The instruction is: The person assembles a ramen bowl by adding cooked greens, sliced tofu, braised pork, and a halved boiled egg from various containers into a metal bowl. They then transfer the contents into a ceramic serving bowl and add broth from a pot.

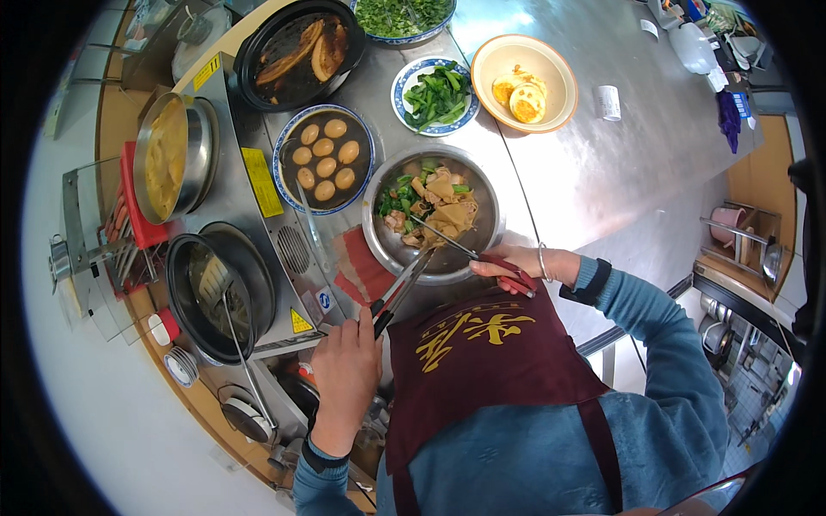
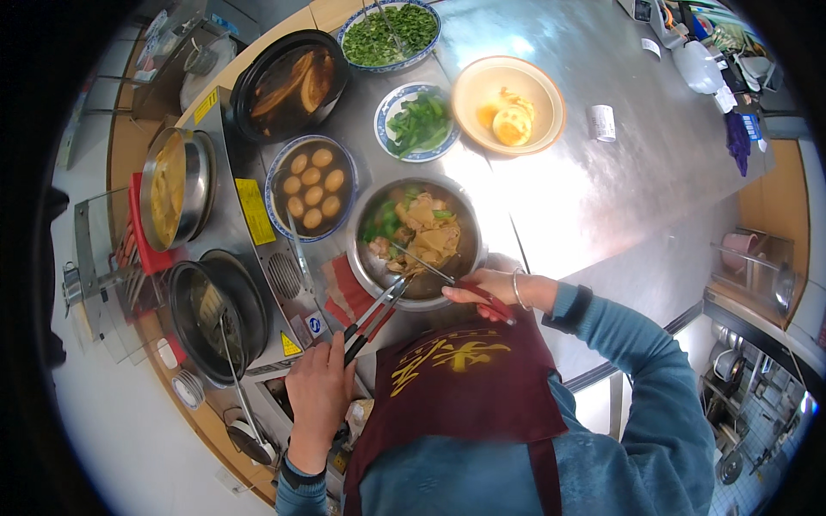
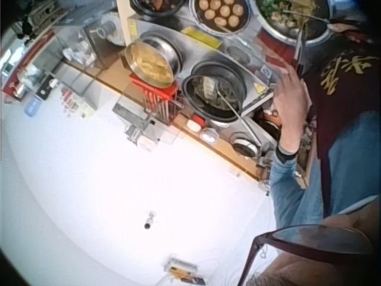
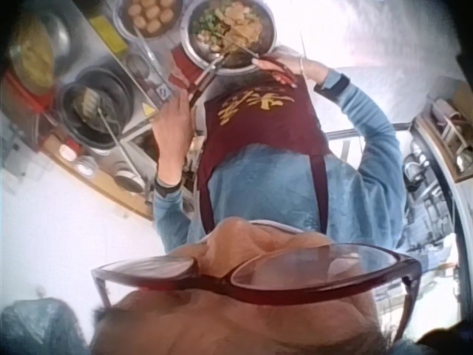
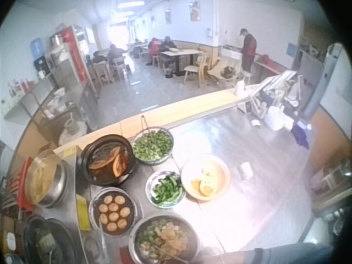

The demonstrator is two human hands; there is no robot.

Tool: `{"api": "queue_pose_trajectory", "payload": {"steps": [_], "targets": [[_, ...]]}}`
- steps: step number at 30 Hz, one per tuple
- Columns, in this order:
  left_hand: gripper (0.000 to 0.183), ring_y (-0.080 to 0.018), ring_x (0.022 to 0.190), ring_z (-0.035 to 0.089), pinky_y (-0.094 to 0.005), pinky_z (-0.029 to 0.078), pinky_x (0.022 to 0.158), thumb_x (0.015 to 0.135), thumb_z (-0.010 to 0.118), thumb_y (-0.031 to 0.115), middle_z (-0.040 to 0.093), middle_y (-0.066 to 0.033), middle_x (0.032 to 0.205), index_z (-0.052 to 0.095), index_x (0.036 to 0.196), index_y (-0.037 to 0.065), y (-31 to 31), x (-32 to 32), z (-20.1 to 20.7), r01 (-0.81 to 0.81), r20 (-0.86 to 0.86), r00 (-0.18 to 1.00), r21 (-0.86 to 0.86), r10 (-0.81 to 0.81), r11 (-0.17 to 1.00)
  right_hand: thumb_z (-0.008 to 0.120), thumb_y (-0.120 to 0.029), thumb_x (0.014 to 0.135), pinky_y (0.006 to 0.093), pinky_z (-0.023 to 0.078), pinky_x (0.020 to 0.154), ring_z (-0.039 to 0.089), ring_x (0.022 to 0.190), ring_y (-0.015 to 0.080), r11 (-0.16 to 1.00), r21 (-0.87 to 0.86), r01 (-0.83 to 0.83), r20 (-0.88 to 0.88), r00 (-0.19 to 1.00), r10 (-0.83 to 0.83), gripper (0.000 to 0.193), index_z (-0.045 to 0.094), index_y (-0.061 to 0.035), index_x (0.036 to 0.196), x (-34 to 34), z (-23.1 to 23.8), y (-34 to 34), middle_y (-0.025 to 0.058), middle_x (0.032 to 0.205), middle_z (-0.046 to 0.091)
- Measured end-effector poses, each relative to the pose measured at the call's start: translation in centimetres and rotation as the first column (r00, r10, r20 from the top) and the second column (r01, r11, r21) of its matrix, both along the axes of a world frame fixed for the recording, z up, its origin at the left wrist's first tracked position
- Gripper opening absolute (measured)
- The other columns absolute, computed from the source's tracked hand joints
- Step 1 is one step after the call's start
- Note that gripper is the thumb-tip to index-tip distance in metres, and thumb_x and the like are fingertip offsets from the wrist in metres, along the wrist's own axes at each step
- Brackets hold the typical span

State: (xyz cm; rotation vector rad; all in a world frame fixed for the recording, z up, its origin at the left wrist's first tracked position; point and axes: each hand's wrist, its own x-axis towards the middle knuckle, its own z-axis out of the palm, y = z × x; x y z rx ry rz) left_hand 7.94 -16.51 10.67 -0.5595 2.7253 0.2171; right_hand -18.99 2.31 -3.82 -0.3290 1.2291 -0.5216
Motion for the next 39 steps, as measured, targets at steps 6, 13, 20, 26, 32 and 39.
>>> {"api": "queue_pose_trajectory", "payload": {"steps": [6, 13, 20, 26, 32, 39], "targets": [[0.059, -0.0291, 0.089, 0.065, -0.0410, 0.055, 0.075, 0.078, 0.081, 0.023, 0.063, -0.0114, 0.096, 0.061, 0.129, 0.001, -0.4, -0.1, -0.2, -0.047, -0.057, 0.997, -0.011, 0.047, 0.999, 0.070, -0.049, 0.096, 0.0209, 0.044, 0.040, 0.054, 0.044, 0.0061, 0.996, -0.045, 0.071, -0.060, 0.995, -0.074, 0.045, 0.065, -0.0057, 0.087, -0.5, 1.1, 1.0, -0.0038, 0.054, 0.052], [0.063, -0.0267, 0.090, 0.063, -0.0386, 0.052, 0.071, 0.078, 0.079, 0.024, 0.061, -0.0097, 0.095, 0.059, 0.131, -0.003, -0.9, -3.4, -2.0, 0.085, -0.152, 0.985, 0.013, -0.082, 0.996, 0.049, -0.078, 0.093, 0.0262, 0.053, 0.051, 0.063, 0.054, 0.0128, 0.961, 0.091, 0.261, 0.074, 0.961, -0.268, 0.085, 0.062, -0.0008, 0.127, -1.3, 4.9, 8.2, 0.0019, 0.063, 0.060], [0.053, -0.0244, 0.083, 0.065, -0.0379, 0.054, 0.067, 0.080, 0.077, 0.024, 0.062, -0.0074, 0.090, 0.063, 0.124, -0.002, -2.3, -7.6, -4.9, 0.158, -0.090, 0.984, 0.051, -0.153, 0.986, 0.044, -0.085, 0.089, 0.0310, 0.058, 0.057, 0.069, 0.062, 0.0187, 0.951, 0.178, 0.251, 0.140, 0.951, -0.277, 0.097, 0.056, -0.0001, 0.134, -0.9, 1.8, 6.7, 0.0051, 0.070, 0.063], [0.054, -0.0243, 0.083, 0.065, -0.0369, 0.055, 0.066, 0.080, 0.076, 0.027, 0.061, -0.0079, 0.090, 0.062, 0.124, -0.001, -1.4, -5.2, -3.5, 0.194, -0.123, 0.973, -0.005, -0.193, 0.981, 0.060, -0.071, 0.091, 0.0274, 0.052, 0.044, 0.059, 0.051, 0.0140, 0.953, 0.013, 0.303, 0.045, 0.952, -0.303, 0.078, 0.056, 0.0017, 0.120, -0.8, 0.2, 4.6, 0.0053, 0.064, 0.055], [0.059, -0.0263, 0.085, 0.066, -0.0384, 0.056, 0.067, 0.083, 0.075, 0.031, 0.061, -0.0093, 0.090, 0.057, 0.128, -0.002, -1.0, -2.8, -2.9, 0.036, -0.121, 0.992, 0.016, -0.034, 0.999, 0.077, -0.038, 0.093, 0.0273, 0.043, 0.035, 0.051, 0.037, 0.0123, 0.947, 0.076, 0.312, -0.159, 0.942, -0.297, 0.039, 0.064, -0.0011, 0.091, -1.2, 0.0, 3.8, 0.0011, 0.054, 0.053], [0.059, -0.0282, 0.087, 0.068, -0.0371, 0.057, 0.067, 0.084, 0.075, 0.033, 0.064, -0.0121, 0.095, 0.057, 0.127, -0.004, -1.8, -2.2, -6.4, -0.146, -0.212, 0.965, 0.058, 0.155, 0.988, 0.073, -0.042, 0.095, 0.0282, 0.045, 0.037, 0.055, 0.039, 0.0142, 0.964, 0.032, 0.262, -0.235, 0.940, -0.248, 0.043, 0.064, -0.0010, 0.086, -1.1, -0.4, 4.8, 0.0031, 0.053, 0.055]]}}
